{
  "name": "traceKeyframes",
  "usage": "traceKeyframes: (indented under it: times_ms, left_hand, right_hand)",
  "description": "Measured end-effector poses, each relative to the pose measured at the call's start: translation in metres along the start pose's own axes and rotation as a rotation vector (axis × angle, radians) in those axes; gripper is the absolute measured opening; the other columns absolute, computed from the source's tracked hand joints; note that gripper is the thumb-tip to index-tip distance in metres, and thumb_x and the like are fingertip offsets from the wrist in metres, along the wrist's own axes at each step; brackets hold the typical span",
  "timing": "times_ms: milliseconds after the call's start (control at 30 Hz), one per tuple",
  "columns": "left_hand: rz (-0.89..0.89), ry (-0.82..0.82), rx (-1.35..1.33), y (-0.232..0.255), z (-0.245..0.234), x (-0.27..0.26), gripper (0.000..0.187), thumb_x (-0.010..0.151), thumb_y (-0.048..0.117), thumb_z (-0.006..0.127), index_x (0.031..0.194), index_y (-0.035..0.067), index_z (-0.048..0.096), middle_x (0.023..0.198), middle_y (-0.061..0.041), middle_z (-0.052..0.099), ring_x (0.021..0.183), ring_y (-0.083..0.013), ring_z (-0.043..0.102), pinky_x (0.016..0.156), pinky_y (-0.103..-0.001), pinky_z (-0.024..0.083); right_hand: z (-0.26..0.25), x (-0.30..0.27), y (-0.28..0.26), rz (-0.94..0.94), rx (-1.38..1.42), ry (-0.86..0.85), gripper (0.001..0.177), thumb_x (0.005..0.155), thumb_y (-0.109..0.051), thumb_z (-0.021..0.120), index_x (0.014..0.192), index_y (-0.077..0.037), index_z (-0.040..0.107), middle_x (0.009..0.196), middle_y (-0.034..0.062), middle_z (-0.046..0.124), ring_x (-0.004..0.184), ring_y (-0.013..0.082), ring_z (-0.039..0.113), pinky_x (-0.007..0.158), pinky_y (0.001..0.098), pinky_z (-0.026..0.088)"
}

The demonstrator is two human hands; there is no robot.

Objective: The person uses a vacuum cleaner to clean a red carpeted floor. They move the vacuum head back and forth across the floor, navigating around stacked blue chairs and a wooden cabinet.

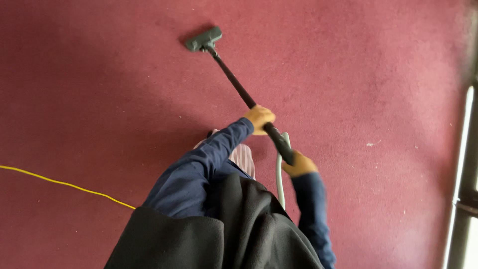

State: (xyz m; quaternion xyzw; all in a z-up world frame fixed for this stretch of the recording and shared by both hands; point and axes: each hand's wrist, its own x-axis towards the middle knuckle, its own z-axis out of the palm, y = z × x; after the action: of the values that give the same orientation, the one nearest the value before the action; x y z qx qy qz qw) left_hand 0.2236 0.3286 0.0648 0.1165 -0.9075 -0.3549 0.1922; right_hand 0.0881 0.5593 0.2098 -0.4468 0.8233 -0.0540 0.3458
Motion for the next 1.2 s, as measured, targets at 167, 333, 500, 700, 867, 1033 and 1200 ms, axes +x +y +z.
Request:
traceKeyframes:
  times_ms: [167, 333, 500, 700, 867, 1033, 1200]
  left_hand:
    - [-0.512, 0.096, 0.418, -0.064, -0.014, -0.056, 0.068, 0.043, 0.020, 0.096, 0.103, 0.018, 0.064, 0.125, -0.005, 0.063, 0.119, -0.0386, 0.055, 0.079, -0.064, 0.048]
    - [-0.233, 0.131, 0.253, -0.035, -0.030, -0.057, 0.054, 0.054, 0.030, 0.094, 0.098, 0.018, 0.065, 0.110, -0.003, 0.067, 0.123, -0.0362, 0.055, 0.084, -0.057, 0.049]
    - [-0.027, -0.175, 0.004, 0.089, -0.034, -0.040, 0.042, 0.067, 0.053, 0.082, 0.082, 0.016, 0.068, 0.084, -0.006, 0.070, 0.081, -0.0295, 0.071, 0.081, -0.050, 0.054]
    - [-0.086, -0.241, -0.113, 0.202, -0.032, -0.070, 0.043, 0.067, 0.056, 0.078, 0.076, 0.015, 0.071, 0.081, -0.010, 0.075, 0.079, -0.0321, 0.074, 0.074, -0.048, 0.057]
    - [-0.141, -0.385, -0.048, 0.164, -0.018, -0.089, 0.038, 0.073, 0.054, 0.076, 0.078, 0.017, 0.071, 0.084, -0.010, 0.075, 0.081, -0.0314, 0.074, 0.076, -0.046, 0.058]
    - [-0.052, -0.122, 0.080, 0.035, -0.003, -0.138, 0.041, 0.065, 0.041, 0.088, 0.085, 0.015, 0.065, 0.090, -0.009, 0.069, 0.093, -0.0335, 0.068, 0.082, -0.049, 0.056]
    - [-0.283, 0.127, 0.268, -0.011, -0.004, -0.183, 0.048, 0.059, 0.029, 0.090, 0.096, 0.015, 0.063, 0.107, -0.004, 0.066, 0.119, -0.0340, 0.056, 0.080, -0.052, 0.050]
  right_hand:
    - [0.092, 0.065, -0.068, -0.042, -0.104, -0.027, 0.058, 0.080, -0.048, 0.077, 0.116, -0.005, 0.061, 0.098, 0.0256, 0.074, 0.097, 0.0444, 0.070, 0.085, 0.0512, 0.054]
    - [0.041, 0.011, -0.078, -0.063, -0.087, 0.008, 0.057, 0.078, -0.048, 0.079, 0.115, -0.007, 0.062, 0.092, 0.0250, 0.070, 0.085, 0.0427, 0.072, 0.076, 0.0499, 0.055]
    - [-0.061, -0.126, -0.076, -0.042, -0.123, -0.099, 0.051, 0.077, -0.044, 0.079, 0.113, -0.010, 0.068, 0.072, 0.0147, 0.067, 0.065, 0.0295, 0.067, 0.063, 0.0452, 0.050]
    - [-0.096, -0.227, -0.081, 0.337, -0.110, -0.118, 0.071, 0.070, -0.039, 0.088, 0.136, -0.023, 0.064, 0.078, 0.0165, 0.076, 0.069, 0.0283, 0.077, 0.072, 0.0393, 0.059]
    - [-0.030, -0.212, -0.062, 0.195, -0.090, 0.005, 0.077, 0.069, -0.032, 0.084, 0.141, -0.020, 0.060, 0.088, 0.0185, 0.076, 0.077, 0.0283, 0.078, 0.076, 0.0395, 0.059]
    - [0.078, -0.127, -0.087, 0.143, 0.180, -0.052, 0.086, 0.074, -0.030, 0.079, 0.154, -0.030, 0.046, 0.088, 0.0212, 0.076, 0.078, 0.0344, 0.079, 0.076, 0.0406, 0.060]
    - [0.127, -0.088, -0.132, -0.117, -0.045, 0.082, 0.087, 0.073, -0.027, 0.083, 0.153, -0.029, 0.049, 0.088, 0.0233, 0.073, 0.086, 0.0396, 0.070, 0.079, 0.0469, 0.054]
